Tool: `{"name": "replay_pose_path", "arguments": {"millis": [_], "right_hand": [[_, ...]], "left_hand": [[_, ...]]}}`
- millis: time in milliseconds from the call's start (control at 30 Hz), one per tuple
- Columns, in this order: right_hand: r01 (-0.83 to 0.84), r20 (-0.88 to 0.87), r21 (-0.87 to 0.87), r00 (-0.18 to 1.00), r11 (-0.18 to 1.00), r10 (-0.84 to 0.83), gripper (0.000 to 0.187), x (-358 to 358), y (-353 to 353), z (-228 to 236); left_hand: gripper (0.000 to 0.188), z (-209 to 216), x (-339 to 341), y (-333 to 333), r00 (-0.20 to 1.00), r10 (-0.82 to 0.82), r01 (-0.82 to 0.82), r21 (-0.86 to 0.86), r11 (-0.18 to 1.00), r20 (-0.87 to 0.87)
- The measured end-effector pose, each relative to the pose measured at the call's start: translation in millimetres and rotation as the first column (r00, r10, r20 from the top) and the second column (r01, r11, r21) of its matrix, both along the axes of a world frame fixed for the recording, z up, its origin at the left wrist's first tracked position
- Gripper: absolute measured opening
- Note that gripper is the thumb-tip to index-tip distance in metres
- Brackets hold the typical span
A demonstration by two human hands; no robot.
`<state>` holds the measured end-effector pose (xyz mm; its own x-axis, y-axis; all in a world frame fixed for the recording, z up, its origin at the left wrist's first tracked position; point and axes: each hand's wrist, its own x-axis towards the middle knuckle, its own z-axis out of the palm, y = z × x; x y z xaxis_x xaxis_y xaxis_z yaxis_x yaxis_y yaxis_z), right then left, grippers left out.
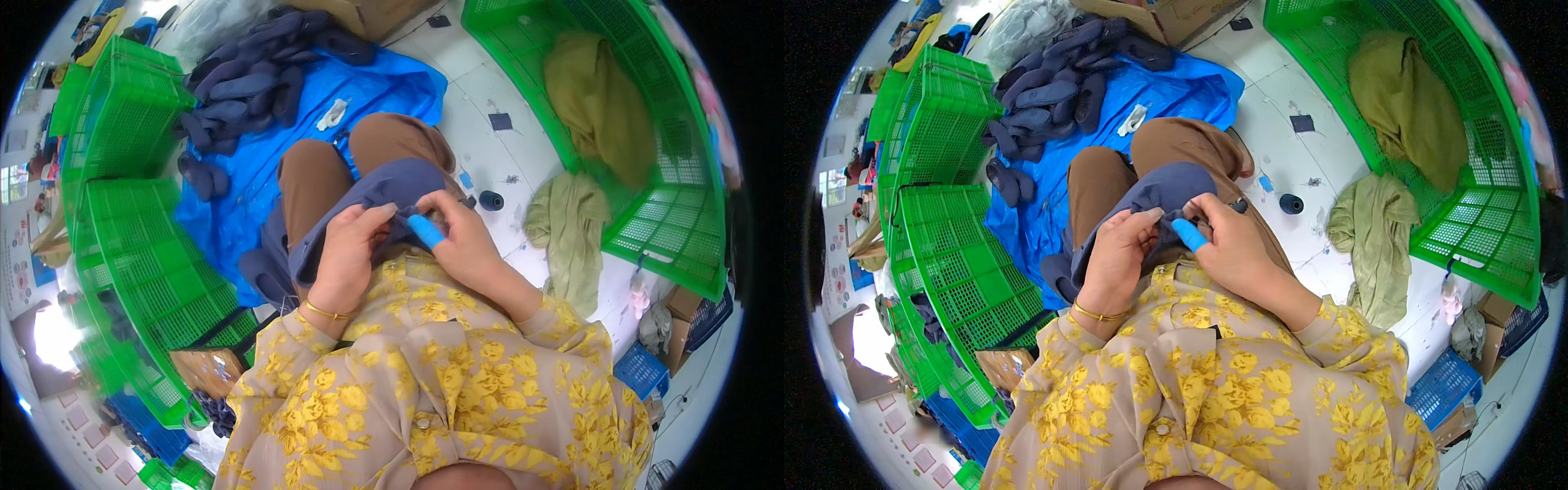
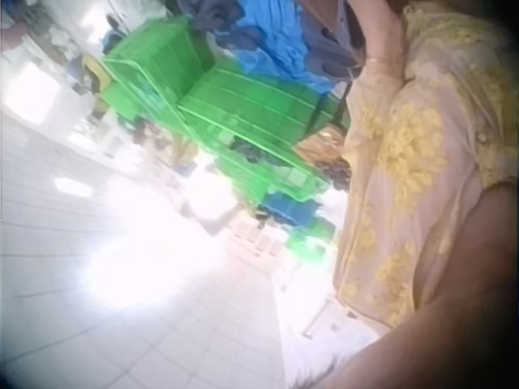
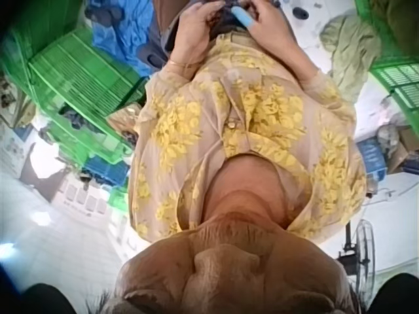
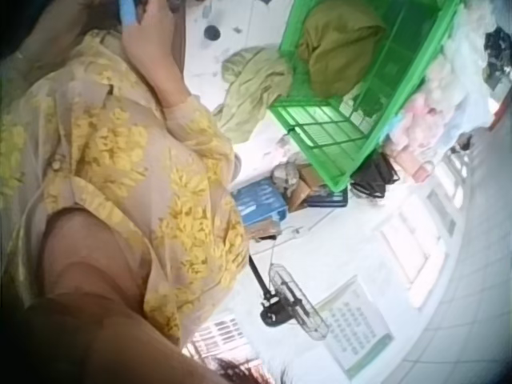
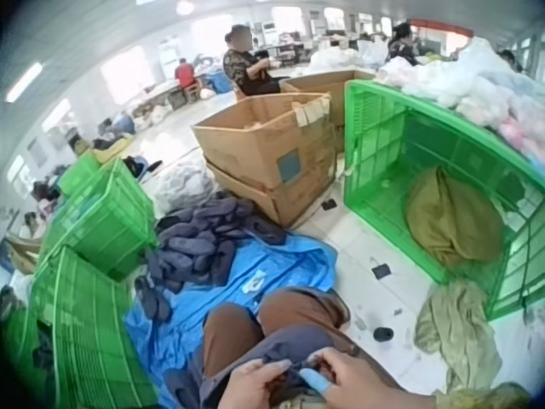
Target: The person is sitting on the floor in a workshop, sewing a dark blue slipper using a blue-handled tool. They repeatedly insert the tool into the slipper's edge and pull a thread to stitch it. The person handles multiple slippers and green crates are visible nearby.
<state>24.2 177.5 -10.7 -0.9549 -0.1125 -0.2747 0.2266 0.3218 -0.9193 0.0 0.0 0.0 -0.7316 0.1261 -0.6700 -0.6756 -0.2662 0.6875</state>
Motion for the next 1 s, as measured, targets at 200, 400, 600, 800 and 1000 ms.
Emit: {"name": "replay_pose_path", "arguments": {"millis": [200,400,600,800,1000], "right_hand": [[0.056,-0.083,-0.077,0.995,0.995,-0.062,0.012,6.3,3.4,5.5],[0.004,-0.123,-0.077,0.992,0.997,-0.014,0.023,9.6,2.7,3.0],[0.004,-0.138,-0.032,0.990,0.999,-0.008,0.024,9.4,0.7,4.6],[-0.061,-0.179,0.041,0.982,0.997,0.067,0.034,10.0,-2.6,-3.9],[-0.061,-0.247,0.003,0.967,0.998,0.060,0.040,8.6,-6.9,-16.4]], "left_hand": [[0.014,3.1,3.9,1.2,0.998,-0.037,0.038,0.018,0.999,-0.045],[0.006,-6.5,7.7,-2.3,0.996,-0.044,0.049,0.059,0.997,-0.083],[0.006,-10.7,10.0,-2.8,0.992,-0.046,0.053,0.066,0.996,-0.115],[0.005,-10.5,13.7,-7.0,0.990,-0.058,0.077,0.143,0.987,-0.129],[0.009,-15.4,14.2,-9.7,0.990,-0.048,0.081,0.255,0.964,-0.132]]}}
